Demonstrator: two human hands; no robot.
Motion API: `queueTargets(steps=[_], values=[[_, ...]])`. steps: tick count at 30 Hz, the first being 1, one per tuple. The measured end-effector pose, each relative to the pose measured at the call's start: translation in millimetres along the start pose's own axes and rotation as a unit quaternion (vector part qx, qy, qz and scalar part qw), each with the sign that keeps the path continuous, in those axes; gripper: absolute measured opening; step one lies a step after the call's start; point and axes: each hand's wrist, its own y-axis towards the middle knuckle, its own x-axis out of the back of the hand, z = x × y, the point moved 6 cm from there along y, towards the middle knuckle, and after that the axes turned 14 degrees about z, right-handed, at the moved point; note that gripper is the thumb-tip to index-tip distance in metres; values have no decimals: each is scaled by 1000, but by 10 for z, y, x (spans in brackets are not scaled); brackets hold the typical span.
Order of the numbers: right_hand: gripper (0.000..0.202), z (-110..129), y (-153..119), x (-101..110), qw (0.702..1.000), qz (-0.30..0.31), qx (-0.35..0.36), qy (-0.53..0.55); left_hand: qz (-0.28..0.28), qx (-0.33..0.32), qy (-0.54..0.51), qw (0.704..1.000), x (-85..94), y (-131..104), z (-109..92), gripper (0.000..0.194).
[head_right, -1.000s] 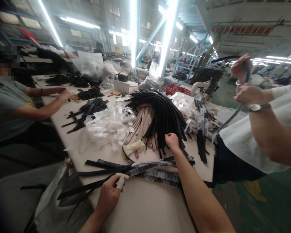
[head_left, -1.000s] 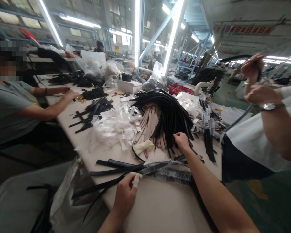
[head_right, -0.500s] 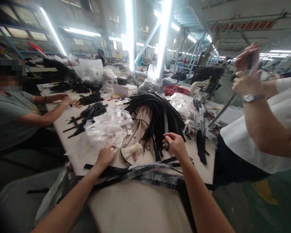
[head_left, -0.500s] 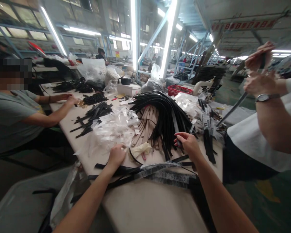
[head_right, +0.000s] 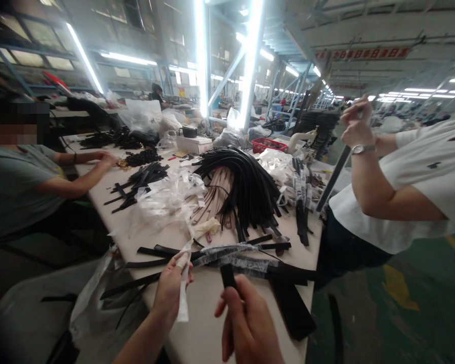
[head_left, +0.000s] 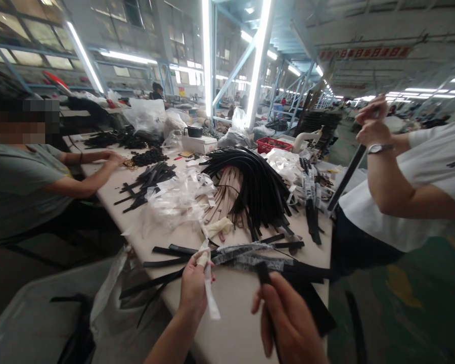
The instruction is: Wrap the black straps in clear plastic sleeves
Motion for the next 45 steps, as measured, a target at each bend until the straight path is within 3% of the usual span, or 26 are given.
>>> queueTargets(steps=[4, 7, 12, 18, 21, 23, 26, 28, 30, 34, 36, 39, 45], values=[[45, -600, 209, -729, 997, 33, -57, 26, -5, -11, 30, 999, 71, -230, 319, 52], [38, -975, 93, -941, 992, 71, -93, 43, -5, -13, 96, 995, 142, -366, 526, 52], [38, -1159, -213, -912, 991, 31, -129, 32, -8, -20, 161, 987, 258, -442, 705, 50], [28, -1227, -344, -850, 989, 23, -136, 45, -16, -40, 139, 989, 299, -264, 562, 41], [31, -1295, -368, -815, 987, 1, -126, 99, -4, -10, 103, 995, 289, -269, 551, 36], [39, -1343, -363, -810, 981, -7, -128, 144, 31, 60, 78, 995, 248, -377, 659, 35], [50, -1392, -324, -836, 970, 4, -139, 200, 155, 184, 65, 968, 80, -658, 902, 38], [53, -1396, -288, -837, 968, 4, -136, 211, 230, 205, 73, 948, -30, -812, 986, 39], [52, -1384, -253, -820, 972, 0, -126, 199, 242, 173, 87, 951, -61, -849, 977, 38], [42, -1294, -195, -724, 990, -23, -66, 120, 190, 99, 131, 968, 3, -733, 864, 35], [36, -1243, -181, -676, 997, -37, -39, 55, 187, 88, 136, 969, 11, -688, 846, 35], [31, -1238, -165, -663, 998, -36, -52, -18, 187, 83, 126, 971, -5, -674, 865, 36], [32, -1239, -138, -664, 998, -44, -51, -15, 178, 69, 137, 972, 2, -667, 898, 37]])
